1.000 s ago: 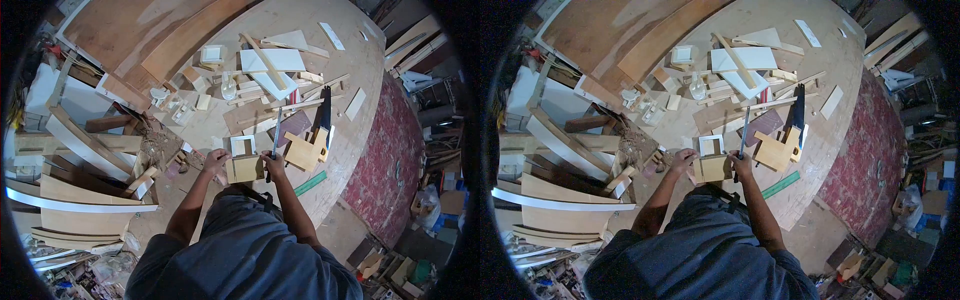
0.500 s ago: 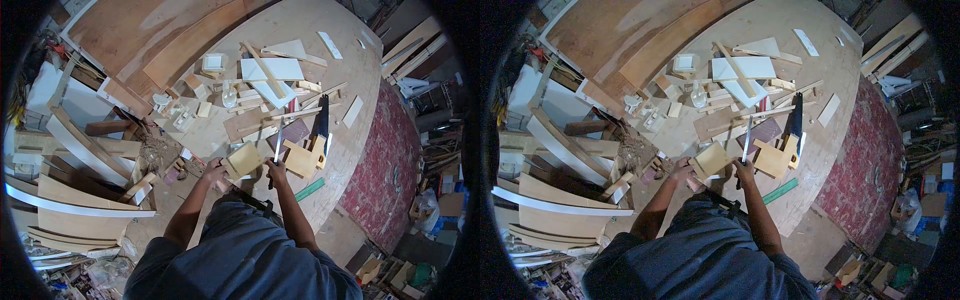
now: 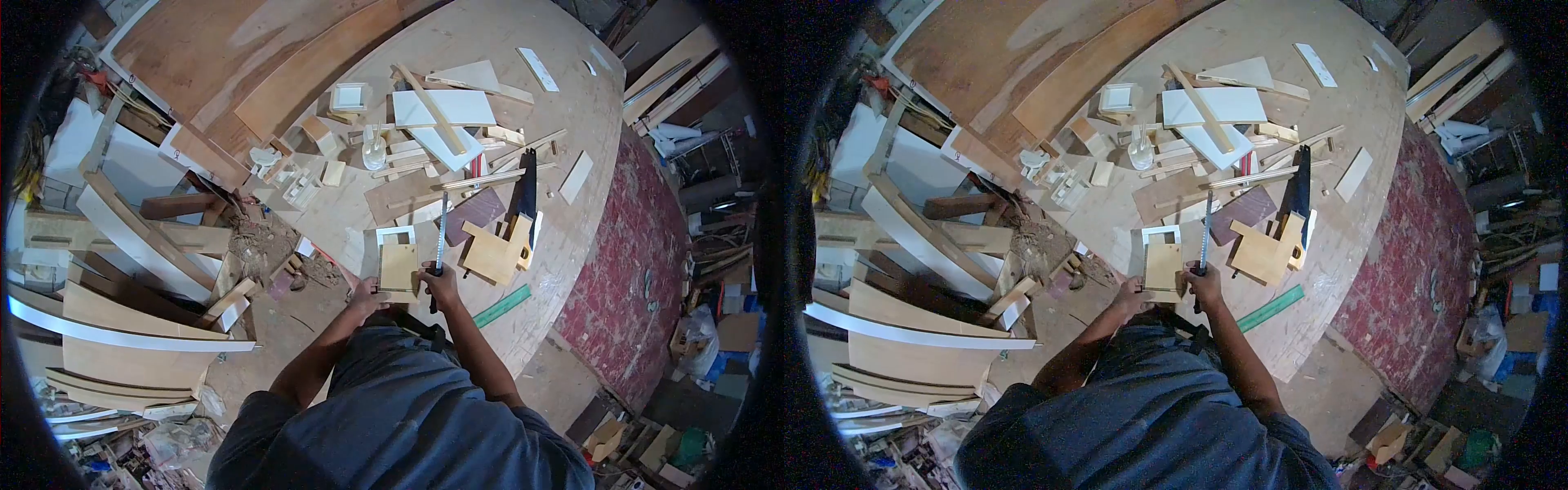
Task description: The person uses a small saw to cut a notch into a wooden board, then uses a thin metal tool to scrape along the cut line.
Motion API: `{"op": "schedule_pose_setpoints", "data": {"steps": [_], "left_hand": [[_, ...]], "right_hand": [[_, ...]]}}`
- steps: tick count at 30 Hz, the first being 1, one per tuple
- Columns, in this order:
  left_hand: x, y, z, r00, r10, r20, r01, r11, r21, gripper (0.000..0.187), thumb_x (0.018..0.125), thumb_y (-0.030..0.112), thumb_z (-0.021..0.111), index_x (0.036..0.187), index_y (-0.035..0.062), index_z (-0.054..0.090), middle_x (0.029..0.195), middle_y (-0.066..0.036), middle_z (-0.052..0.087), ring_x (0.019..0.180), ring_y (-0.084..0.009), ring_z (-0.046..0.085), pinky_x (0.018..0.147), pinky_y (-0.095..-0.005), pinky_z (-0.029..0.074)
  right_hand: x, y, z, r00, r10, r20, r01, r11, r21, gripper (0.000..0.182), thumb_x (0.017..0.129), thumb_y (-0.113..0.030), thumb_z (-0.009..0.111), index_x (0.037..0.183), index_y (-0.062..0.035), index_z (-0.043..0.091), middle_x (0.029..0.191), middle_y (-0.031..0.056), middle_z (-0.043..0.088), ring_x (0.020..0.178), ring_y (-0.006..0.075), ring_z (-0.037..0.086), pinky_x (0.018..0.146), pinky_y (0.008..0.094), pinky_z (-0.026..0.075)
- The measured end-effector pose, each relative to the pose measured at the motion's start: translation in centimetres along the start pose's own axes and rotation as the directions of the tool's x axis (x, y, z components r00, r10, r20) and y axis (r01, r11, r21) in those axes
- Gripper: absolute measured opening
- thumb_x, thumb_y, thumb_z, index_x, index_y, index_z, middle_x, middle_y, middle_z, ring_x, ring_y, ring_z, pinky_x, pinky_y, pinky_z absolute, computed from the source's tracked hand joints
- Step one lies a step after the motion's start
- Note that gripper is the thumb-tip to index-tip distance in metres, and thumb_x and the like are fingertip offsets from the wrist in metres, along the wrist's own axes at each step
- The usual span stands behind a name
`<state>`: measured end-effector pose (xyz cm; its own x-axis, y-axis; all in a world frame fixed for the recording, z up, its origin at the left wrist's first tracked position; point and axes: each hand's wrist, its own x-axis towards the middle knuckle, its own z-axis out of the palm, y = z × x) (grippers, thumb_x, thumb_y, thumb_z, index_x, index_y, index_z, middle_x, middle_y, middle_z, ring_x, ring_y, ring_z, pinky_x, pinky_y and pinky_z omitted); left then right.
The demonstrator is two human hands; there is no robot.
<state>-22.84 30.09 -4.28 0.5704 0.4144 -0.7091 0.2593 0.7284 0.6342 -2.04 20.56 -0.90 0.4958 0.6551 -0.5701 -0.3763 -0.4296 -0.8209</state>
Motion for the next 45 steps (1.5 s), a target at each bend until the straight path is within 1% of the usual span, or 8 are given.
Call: {"op": "schedule_pose_setpoints", "data": {"steps": [8,10,14,18,21,27,33,45], "left_hand": [[1.3,-0.4,-1.5,0.985,0.132,-0.111,-0.114,0.981,0.160,0.025,0.096,0.011,0.058,0.119,0.0009,0.063,0.096,-0.010,0.068,0.084,-0.0210,0.067,0.073,-0.0346,0.059],[-0.2,2.3,-1.2,0.917,0.398,-0.005,-0.304,0.708,0.637,0.029,0.096,0.011,0.056,0.122,0.0018,0.066,0.105,-0.013,0.070,0.090,-0.0220,0.068,0.085,-0.0365,0.055],[0.0,4.4,-2.9,0.838,0.540,0.073,-0.405,0.527,0.747,0.032,0.095,0.010,0.057,0.125,0.0043,0.065,0.112,-0.015,0.070,0.100,-0.0227,0.067,0.095,-0.0346,0.050],[-0.8,9.5,-2.9,0.819,0.536,0.205,-0.499,0.488,0.716,0.025,0.096,0.011,0.058,0.117,0.0060,0.070,0.113,-0.017,0.070,0.105,-0.0254,0.066,0.096,-0.0342,0.049],[0.6,12.3,-2.3,0.780,0.465,0.419,-0.586,0.309,0.749,0.023,0.096,0.015,0.060,0.114,0.0046,0.070,0.109,-0.013,0.069,0.105,-0.0244,0.065,0.092,-0.0364,0.051],[3.6,13.4,1.1,0.854,0.519,0.003,-0.399,0.652,0.645,0.053,0.084,0.021,0.073,0.132,0.0076,0.055,0.113,-0.017,0.069,0.108,-0.0325,0.064,0.094,-0.0429,0.051],[7.4,7.9,-2.3,0.754,0.635,-0.167,-0.237,0.501,0.832,0.062,0.078,0.028,0.080,0.128,0.0019,0.053,0.110,-0.019,0.069,0.103,-0.0344,0.068,0.091,-0.0431,0.053],[5.8,4.4,-2.3,0.831,0.548,-0.094,-0.322,0.612,0.722,0.028,0.086,0.019,0.072,0.105,-0.0003,0.068,0.094,-0.014,0.073,0.087,-0.0238,0.072,0.078,-0.0352,0.057]], "right_hand": [[0.9,-0.8,0.4,0.993,0.013,-0.121,-0.004,0.997,0.075,0.027,0.082,-0.010,0.077,0.104,-0.0022,0.062,0.070,-0.0005,0.055,0.050,0.0089,0.049,0.043,0.0238,0.042],[0.8,-1.1,-0.2,0.993,0.009,-0.119,-0.001,0.998,0.064,0.024,0.084,-0.012,0.075,0.103,-0.0016,0.065,0.078,0.0047,0.066,0.055,0.0113,0.056,0.045,0.0254,0.045],[0.5,-1.3,-1.4,0.980,-0.048,-0.194,0.047,0.999,-0.011,0.030,0.084,-0.020,0.079,0.103,-0.0014,0.066,0.074,0.0017,0.061,0.049,0.0098,0.051,0.040,0.0251,0.043],[-0.8,-2.4,-1.8,0.997,-0.080,-0.006,0.080,0.997,-0.023,0.037,0.084,-0.024,0.079,0.112,-0.0007,0.069,0.072,0.0003,0.061,0.049,0.0082,0.050,0.041,0.0240,0.042],[-1.8,-2.4,-1.4,0.962,-0.076,0.262,0.122,0.979,-0.164,0.020,0.083,-0.021,0.081,0.079,-0.0056,0.068,0.062,-0.0023,0.057,0.047,0.0071,0.050,0.042,0.0233,0.040],[-3.2,1.2,-0.1,0.993,0.048,0.111,-0.059,0.993,0.101,0.027,0.081,-0.017,0.082,0.070,-0.0105,0.058,0.059,-0.0024,0.052,0.046,0.0088,0.048,0.042,0.0254,0.040],[-3.9,4.4,0.5,0.980,0.192,-0.055,-0.179,0.965,0.191,0.027,0.084,-0.018,0.080,0.071,-0.0109,0.057,0.059,-0.0015,0.051,0.045,0.0106,0.046,0.043,0.0275,0.039],[-4.5,5.1,1.7,0.975,0.212,0.074,-0.223,0.880,0.418,0.023,0.085,-0.017,0.079,0.077,-0.0100,0.058,0.061,-0.0010,0.053,0.049,0.0112,0.048,0.046,0.0274,0.043]]}}
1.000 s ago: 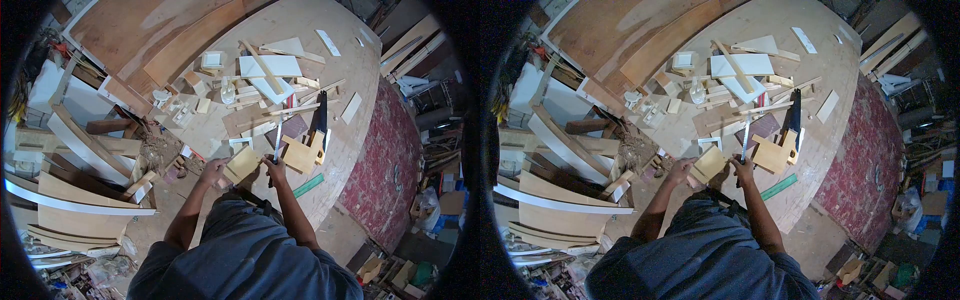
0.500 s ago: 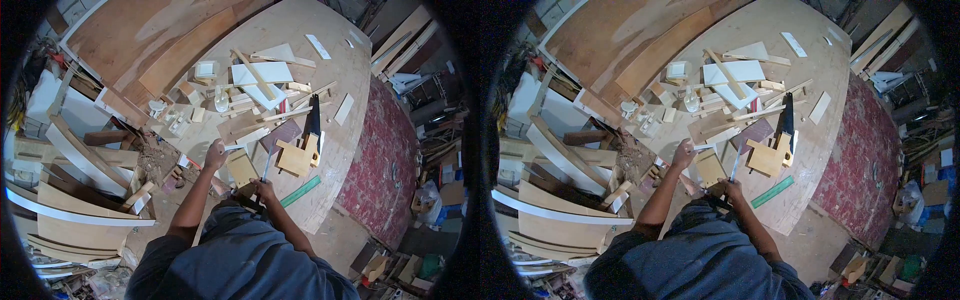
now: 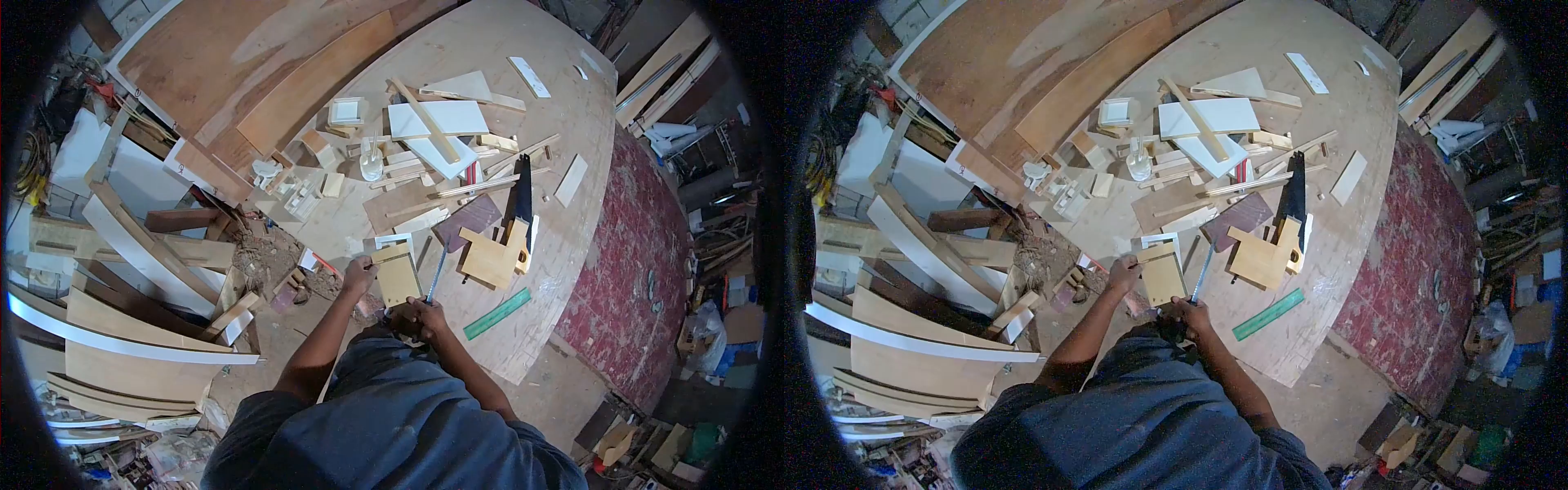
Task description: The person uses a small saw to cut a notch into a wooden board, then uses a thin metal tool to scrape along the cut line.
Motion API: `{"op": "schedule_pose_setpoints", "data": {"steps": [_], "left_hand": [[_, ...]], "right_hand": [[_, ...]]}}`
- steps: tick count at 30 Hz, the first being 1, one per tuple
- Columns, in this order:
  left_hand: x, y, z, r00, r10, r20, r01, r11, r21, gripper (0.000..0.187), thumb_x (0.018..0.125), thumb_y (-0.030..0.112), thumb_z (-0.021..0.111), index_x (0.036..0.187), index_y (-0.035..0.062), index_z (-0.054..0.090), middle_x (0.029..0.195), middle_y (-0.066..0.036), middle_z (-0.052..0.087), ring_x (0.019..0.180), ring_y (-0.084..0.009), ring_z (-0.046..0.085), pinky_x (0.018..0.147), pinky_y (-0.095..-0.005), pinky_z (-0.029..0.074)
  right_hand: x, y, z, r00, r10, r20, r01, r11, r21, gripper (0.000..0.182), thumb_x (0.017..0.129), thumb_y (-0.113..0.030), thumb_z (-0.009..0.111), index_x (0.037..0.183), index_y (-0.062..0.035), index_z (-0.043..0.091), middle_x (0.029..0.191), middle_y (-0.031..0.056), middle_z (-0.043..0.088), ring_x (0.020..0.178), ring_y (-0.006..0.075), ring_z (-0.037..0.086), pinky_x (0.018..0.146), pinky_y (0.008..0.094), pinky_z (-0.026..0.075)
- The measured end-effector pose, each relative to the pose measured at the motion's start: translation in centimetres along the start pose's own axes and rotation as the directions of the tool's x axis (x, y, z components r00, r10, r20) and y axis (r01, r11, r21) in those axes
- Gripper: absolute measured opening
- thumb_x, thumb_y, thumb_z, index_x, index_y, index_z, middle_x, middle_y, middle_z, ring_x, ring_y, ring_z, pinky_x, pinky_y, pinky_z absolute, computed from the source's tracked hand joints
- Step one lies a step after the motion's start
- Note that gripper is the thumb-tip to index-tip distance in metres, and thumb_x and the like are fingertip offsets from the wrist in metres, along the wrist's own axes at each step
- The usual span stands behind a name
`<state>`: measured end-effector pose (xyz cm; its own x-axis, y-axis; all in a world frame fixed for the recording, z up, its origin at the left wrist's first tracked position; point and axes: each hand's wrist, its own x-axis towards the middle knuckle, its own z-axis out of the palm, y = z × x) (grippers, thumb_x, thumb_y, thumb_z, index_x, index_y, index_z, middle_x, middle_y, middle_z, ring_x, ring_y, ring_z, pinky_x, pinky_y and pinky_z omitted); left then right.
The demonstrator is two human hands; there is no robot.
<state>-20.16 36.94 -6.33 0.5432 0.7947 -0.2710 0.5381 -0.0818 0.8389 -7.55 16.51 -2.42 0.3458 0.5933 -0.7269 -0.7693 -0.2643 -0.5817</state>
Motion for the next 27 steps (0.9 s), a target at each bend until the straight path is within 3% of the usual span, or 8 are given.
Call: {"op": "schedule_pose_setpoints", "data": {"steps": [2,3,6,10,12,15,25,27], "left_hand": [[-0.1,0.4,0.0,0.996,-0.085,0.031,0.089,0.978,-0.187,0.025,0.088,0.016,0.069,0.107,0.0000,0.068,0.093,-0.012,0.073,0.084,-0.0198,0.070,0.072,-0.0331,0.057],[-0.1,0.4,0.0,0.984,-0.162,0.074,0.178,0.914,-0.364,0.022,0.091,0.013,0.066,0.109,0.0002,0.068,0.093,-0.010,0.072,0.081,-0.0159,0.069,0.067,-0.0310,0.057],[0.8,0.6,-0.2,0.970,-0.211,0.122,0.244,0.850,-0.466,0.021,0.094,0.010,0.063,0.111,0.0006,0.068,0.095,-0.007,0.072,0.079,-0.0119,0.067,0.060,-0.0269,0.056],[2.3,0.6,-0.3,0.986,-0.159,0.043,0.162,0.899,-0.406,0.022,0.095,0.010,0.062,0.114,0.0005,0.067,0.097,-0.008,0.072,0.080,-0.0115,0.067,0.063,-0.0275,0.057],[3.5,-0.3,-0.4,1.000,0.002,0.000,-0.002,0.953,-0.301,0.025,0.094,0.015,0.063,0.117,0.0048,0.067,0.101,-0.004,0.070,0.078,-0.0127,0.066,0.065,-0.0277,0.059],[4.4,0.3,-0.6,0.986,-0.162,0.042,0.166,0.916,-0.366,0.024,0.094,0.015,0.064,0.116,0.0050,0.068,0.103,-0.004,0.069,0.078,-0.0138,0.067,0.066,-0.0289,0.060],[4.9,0.4,-0.3,0.973,-0.225,-0.055,0.193,0.918,-0.347,0.021,0.093,0.011,0.065,0.112,0.0018,0.071,0.094,-0.007,0.072,0.075,-0.0142,0.069,0.064,-0.0300,0.061],[5.0,0.0,-0.2,0.986,-0.164,-0.001,0.153,0.920,-0.360,0.026,0.093,0.012,0.065,0.119,0.0057,0.067,0.108,-0.006,0.069,0.088,-0.0165,0.069,0.069,-0.0317,0.062]], "right_hand": [[0.3,0.2,-0.1,0.999,-0.045,-0.014,0.041,0.985,-0.169,0.023,0.086,-0.016,0.078,0.076,-0.0103,0.058,0.062,-0.0006,0.054,0.048,0.0113,0.048,0.045,0.0275,0.043],[0.4,0.3,-0.2,0.999,-0.037,-0.020,0.033,0.985,-0.169,0.023,0.086,-0.016,0.078,0.076,-0.0103,0.058,0.062,-0.0006,0.054,0.048,0.0113,0.048,0.045,0.0275,0.043],[0.6,1.0,-0.8,0.996,-0.068,0.054,0.069,0.997,-0.029,0.013,0.089,-0.012,0.072,0.086,-0.0039,0.063,0.069,0.0059,0.063,0.051,0.0155,0.054,0.046,0.0286,0.042],[0.9,1.5,-1.8,0.998,-0.066,-0.007,0.065,0.994,-0.088,0.011,0.090,-0.012,0.070,0.093,-0.0021,0.065,0.073,0.0069,0.065,0.053,0.0163,0.056,0.048,0.0287,0.044],[0.7,1.4,-2.1,0.994,-0.078,-0.077,0.065,0.985,-0.160,0.009,0.091,-0.013,0.068,0.096,-0.0052,0.069,0.073,0.0005,0.060,0.053,0.0100,0.048,0.047,0.0278,0.046],[0.6,1.4,-3.1,0.992,-0.097,-0.083,0.079,0.977,-0.200,0.009,0.091,-0.013,0.068,0.096,-0.0061,0.069,0.074,-0.0003,0.061,0.053,0.0094,0.048,0.048,0.0275,0.046],[0.3,1.5,-4.2,0.987,-0.086,-0.136,0.079,0.995,-0.052,0.008,0.091,-0.013,0.068,0.095,-0.0069,0.068,0.077,0.0005,0.065,0.053,0.0113,0.050,0.047,0.0269,0.044],[0.1,1.3,-4.3,0.983,-0.081,-0.165,0.066,0.993,-0.096,0.008,0.090,-0.014,0.068,0.094,-0.0071,0.068,0.076,0.0013,0.064,0.052,0.0121,0.050,0.047,0.0267,0.044]]}}
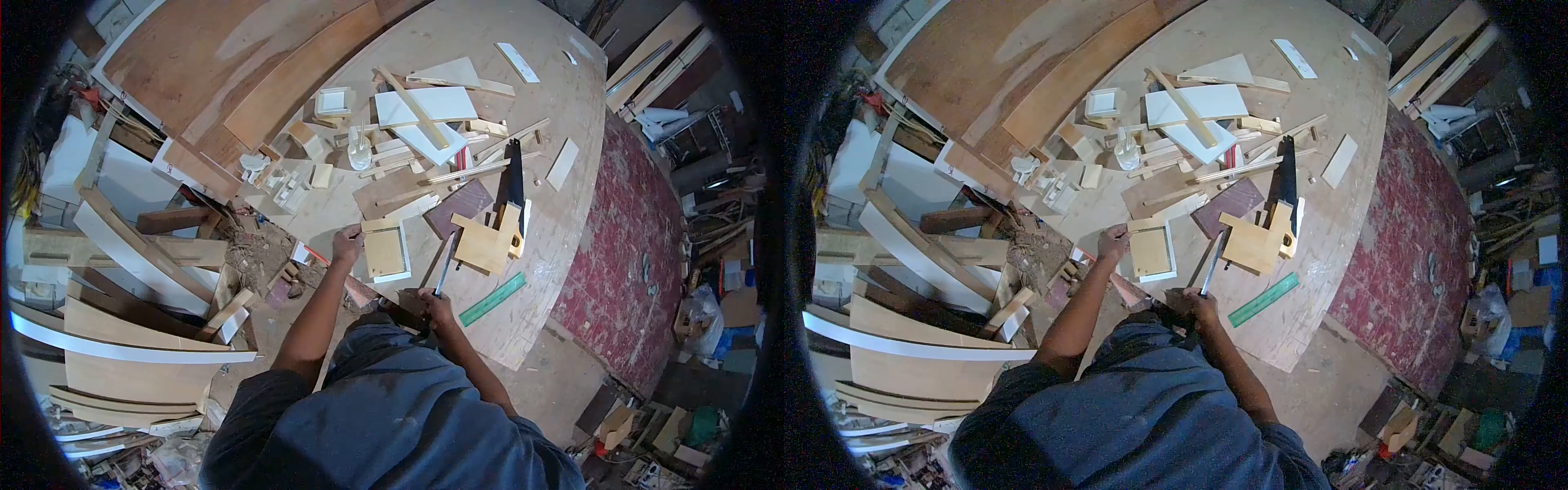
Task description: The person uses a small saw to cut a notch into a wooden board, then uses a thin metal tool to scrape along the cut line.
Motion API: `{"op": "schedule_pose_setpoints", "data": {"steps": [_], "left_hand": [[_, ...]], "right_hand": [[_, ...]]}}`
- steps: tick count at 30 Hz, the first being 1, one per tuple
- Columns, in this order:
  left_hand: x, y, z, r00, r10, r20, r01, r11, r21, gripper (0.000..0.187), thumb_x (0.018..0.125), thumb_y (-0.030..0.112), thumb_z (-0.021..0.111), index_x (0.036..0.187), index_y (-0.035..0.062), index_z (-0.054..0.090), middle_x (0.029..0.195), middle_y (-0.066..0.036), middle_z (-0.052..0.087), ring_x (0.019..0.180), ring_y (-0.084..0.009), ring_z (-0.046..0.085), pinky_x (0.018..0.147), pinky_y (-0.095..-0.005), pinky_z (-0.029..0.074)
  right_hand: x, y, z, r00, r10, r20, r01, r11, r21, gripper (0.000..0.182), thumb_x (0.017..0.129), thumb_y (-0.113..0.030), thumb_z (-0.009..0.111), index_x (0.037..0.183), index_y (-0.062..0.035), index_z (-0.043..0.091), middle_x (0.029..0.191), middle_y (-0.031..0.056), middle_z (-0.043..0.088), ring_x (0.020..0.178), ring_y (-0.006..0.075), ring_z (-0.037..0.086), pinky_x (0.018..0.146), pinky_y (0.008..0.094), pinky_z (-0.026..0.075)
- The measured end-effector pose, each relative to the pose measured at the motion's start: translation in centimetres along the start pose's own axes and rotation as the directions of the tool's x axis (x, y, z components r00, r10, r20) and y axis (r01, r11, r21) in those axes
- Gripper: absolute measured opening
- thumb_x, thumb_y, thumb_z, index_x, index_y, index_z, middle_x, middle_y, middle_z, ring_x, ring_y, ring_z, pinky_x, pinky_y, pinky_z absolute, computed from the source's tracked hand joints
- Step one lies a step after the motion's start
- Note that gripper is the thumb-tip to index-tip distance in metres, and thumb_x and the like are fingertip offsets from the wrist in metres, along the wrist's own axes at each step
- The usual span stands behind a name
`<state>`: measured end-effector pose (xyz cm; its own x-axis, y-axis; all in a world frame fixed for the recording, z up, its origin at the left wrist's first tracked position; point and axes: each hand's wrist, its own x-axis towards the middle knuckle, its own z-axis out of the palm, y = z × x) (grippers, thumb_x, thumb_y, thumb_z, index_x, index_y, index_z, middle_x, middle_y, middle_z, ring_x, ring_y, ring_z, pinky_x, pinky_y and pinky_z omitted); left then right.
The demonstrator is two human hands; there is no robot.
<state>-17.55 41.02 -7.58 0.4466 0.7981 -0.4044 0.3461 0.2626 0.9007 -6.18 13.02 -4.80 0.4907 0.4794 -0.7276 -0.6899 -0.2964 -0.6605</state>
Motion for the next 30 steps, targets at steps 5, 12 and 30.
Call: {"op": "schedule_pose_setpoints", "data": {"steps": [5,12,30], "left_hand": [[-0.5,0.5,0.3,1.000,0.016,0.000,-0.016,0.999,0.032,0.027,0.093,0.008,0.065,0.119,0.0043,0.066,0.107,-0.006,0.069,0.091,-0.0180,0.069,0.072,-0.0333,0.063],[-1.3,1.3,1.0,0.998,0.007,-0.070,-0.008,1.000,-0.021,0.025,0.090,0.002,0.065,0.115,-0.0005,0.067,0.101,-0.010,0.072,0.085,-0.0168,0.070,0.065,-0.0305,0.062],[-0.9,1.2,1.0,0.997,0.062,-0.047,-0.056,0.992,0.115,0.044,0.083,0.002,0.070,0.127,0.0006,0.062,0.098,-0.011,0.070,0.080,-0.0169,0.068,0.065,-0.0302,0.058]], "right_hand": [[0.0,-0.1,-0.1,1.000,0.000,0.025,-0.001,1.000,0.021,0.007,0.090,-0.014,0.069,0.093,-0.0082,0.068,0.076,0.0017,0.064,0.052,0.0126,0.049,0.046,0.0276,0.043],[1.5,1.1,-0.7,0.998,-0.024,0.050,0.023,1.000,0.020,0.010,0.088,-0.016,0.072,0.095,-0.0105,0.068,0.076,-0.0013,0.064,0.057,0.0120,0.052,0.048,0.0265,0.042],[0.8,-0.3,-0.5,0.997,-0.056,0.062,0.059,0.997,-0.059,0.005,0.087,-0.012,0.071,0.089,-0.0093,0.067,0.080,0.0000,0.066,0.055,0.0098,0.051,0.047,0.0246,0.040]]}}
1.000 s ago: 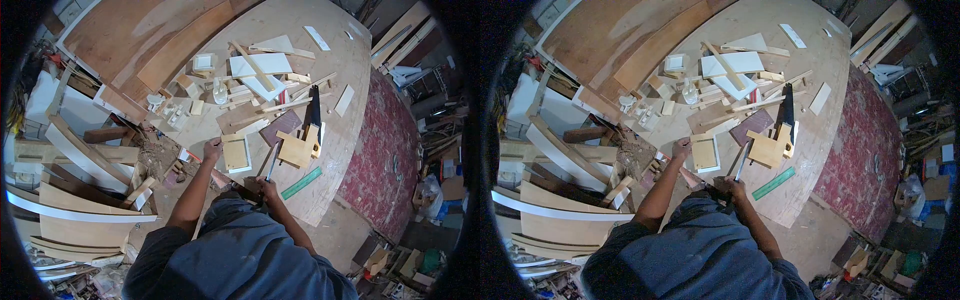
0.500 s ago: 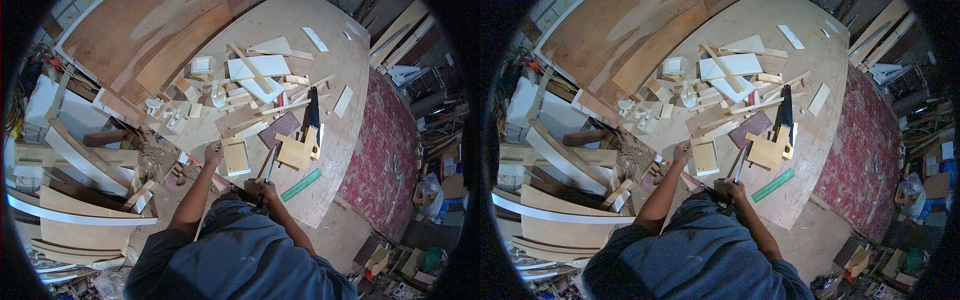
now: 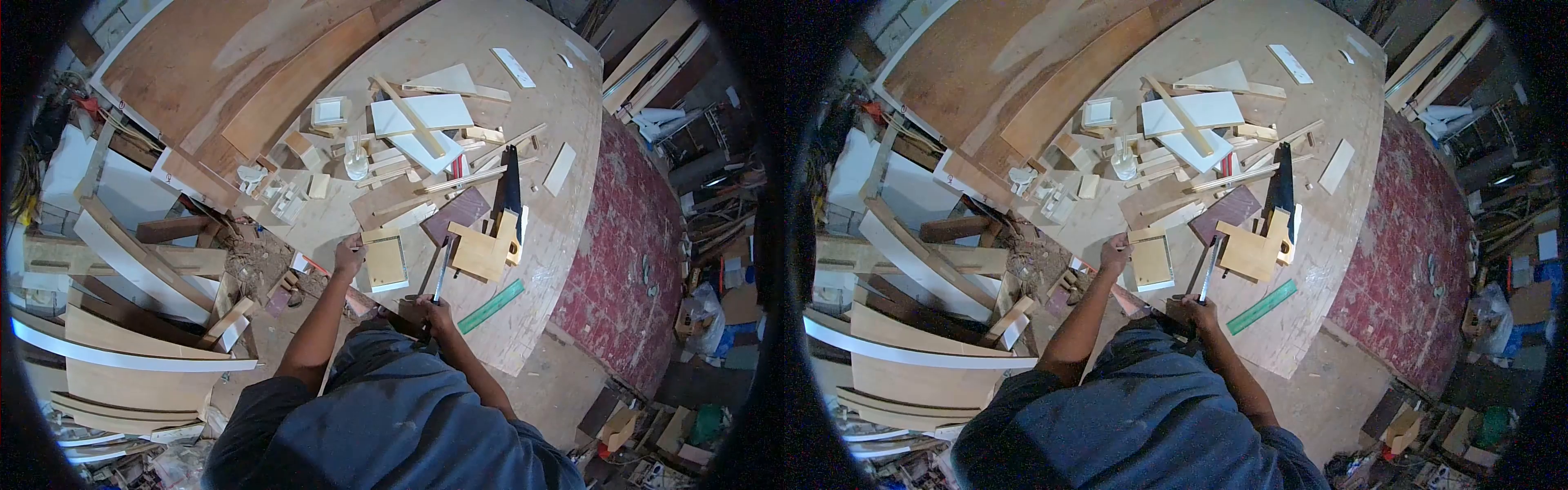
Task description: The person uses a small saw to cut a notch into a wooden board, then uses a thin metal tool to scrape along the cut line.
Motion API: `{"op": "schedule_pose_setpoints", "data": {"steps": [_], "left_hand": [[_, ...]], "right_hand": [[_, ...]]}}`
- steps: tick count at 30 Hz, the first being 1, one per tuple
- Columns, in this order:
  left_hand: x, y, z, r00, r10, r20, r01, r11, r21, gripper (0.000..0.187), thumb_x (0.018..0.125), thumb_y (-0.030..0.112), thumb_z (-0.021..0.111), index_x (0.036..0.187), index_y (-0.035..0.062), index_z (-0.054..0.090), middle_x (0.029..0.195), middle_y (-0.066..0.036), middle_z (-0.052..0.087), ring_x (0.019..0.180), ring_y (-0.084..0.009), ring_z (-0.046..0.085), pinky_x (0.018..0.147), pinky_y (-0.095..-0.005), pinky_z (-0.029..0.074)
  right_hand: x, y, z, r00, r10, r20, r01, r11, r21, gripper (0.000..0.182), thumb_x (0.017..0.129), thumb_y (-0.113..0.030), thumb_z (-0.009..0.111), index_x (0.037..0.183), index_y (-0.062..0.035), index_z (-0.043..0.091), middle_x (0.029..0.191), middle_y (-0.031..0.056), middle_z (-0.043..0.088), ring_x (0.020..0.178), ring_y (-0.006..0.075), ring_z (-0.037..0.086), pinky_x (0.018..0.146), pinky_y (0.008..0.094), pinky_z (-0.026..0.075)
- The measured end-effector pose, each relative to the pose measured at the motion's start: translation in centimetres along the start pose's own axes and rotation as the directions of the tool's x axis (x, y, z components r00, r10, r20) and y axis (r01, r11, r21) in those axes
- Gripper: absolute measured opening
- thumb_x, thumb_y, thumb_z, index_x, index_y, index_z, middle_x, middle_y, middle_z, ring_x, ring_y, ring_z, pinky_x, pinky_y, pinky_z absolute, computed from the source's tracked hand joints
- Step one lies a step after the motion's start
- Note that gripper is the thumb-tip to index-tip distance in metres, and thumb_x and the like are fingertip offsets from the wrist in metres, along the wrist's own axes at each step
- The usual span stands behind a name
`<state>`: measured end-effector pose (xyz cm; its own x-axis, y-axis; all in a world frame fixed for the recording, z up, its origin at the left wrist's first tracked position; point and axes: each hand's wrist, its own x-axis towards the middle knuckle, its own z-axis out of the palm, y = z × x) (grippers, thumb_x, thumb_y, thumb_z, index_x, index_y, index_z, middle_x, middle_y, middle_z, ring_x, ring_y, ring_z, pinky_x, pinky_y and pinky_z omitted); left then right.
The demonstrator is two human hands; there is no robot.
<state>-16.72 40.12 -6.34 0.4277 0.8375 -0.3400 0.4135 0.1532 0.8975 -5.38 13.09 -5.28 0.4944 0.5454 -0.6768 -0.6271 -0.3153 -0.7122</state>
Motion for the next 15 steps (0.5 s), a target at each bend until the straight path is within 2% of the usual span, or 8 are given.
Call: {"op": "schedule_pose_setpoints", "data": {"steps": [4,8,10,14,15], "left_hand": [[-0.1,-0.4,0.0,1.000,-0.013,-0.012,0.013,1.000,-0.004,0.045,0.083,0.002,0.071,0.127,0.0003,0.061,0.099,-0.011,0.068,0.079,-0.0169,0.067,0.062,-0.0297,0.058],[-0.1,-0.4,-0.1,0.999,0.010,0.033,-0.010,1.000,-0.018,0.045,0.082,0.002,0.072,0.126,0.0022,0.062,0.098,-0.007,0.066,0.081,-0.0157,0.066,0.061,-0.0289,0.058],[-0.1,-0.5,-0.1,0.999,-0.002,0.036,0.004,0.999,-0.041,0.044,0.082,0.002,0.072,0.126,0.0028,0.062,0.097,-0.006,0.066,0.082,-0.0153,0.066,0.061,-0.0289,0.059],[-0.4,0.1,-0.3,0.999,-0.015,0.051,0.018,0.998,-0.055,0.047,0.082,0.000,0.071,0.128,0.0039,0.061,0.096,-0.004,0.064,0.084,-0.0144,0.065,0.063,-0.0298,0.059],[-0.5,0.2,-0.3,0.998,-0.028,0.048,0.030,0.998,-0.052,0.047,0.082,-0.001,0.070,0.128,0.0037,0.061,0.095,-0.004,0.064,0.083,-0.0142,0.065,0.063,-0.0296,0.059]], "right_hand": [[-0.8,-0.7,0.1,1.000,0.029,0.010,-0.029,0.999,0.034,0.007,0.087,-0.013,0.071,0.090,-0.0078,0.068,0.082,0.0000,0.066,0.061,0.0095,0.054,0.050,0.0249,0.042],[-0.6,-0.8,0.2,0.996,-0.074,0.057,0.071,0.996,0.050,0.009,0.087,-0.012,0.072,0.093,-0.0053,0.069,0.079,-0.0001,0.066,0.067,0.0100,0.059,0.058,0.0239,0.045],[-0.2,-1.1,0.1,0.996,-0.078,0.048,0.080,0.996,-0.049,0.011,0.087,-0.012,0.072,0.094,-0.0044,0.070,0.078,-0.0004,0.065,0.067,0.0109,0.060,0.059,0.0246,0.046],[2.2,-1.8,1.4,0.994,-0.112,0.006,0.112,0.994,-0.019,0.013,0.086,-0.008,0.074,0.094,0.0008,0.070,0.077,0.0024,0.066,0.064,0.0104,0.059,0.055,0.0250,0.045],[2.7,-2.4,1.9,0.989,-0.145,0.003,0.145,0.986,-0.080,0.016,0.087,-0.010,0.073,0.099,-0.0002,0.071,0.079,0.0012,0.066,0.064,0.0100,0.059,0.055,0.0254,0.045]]}}
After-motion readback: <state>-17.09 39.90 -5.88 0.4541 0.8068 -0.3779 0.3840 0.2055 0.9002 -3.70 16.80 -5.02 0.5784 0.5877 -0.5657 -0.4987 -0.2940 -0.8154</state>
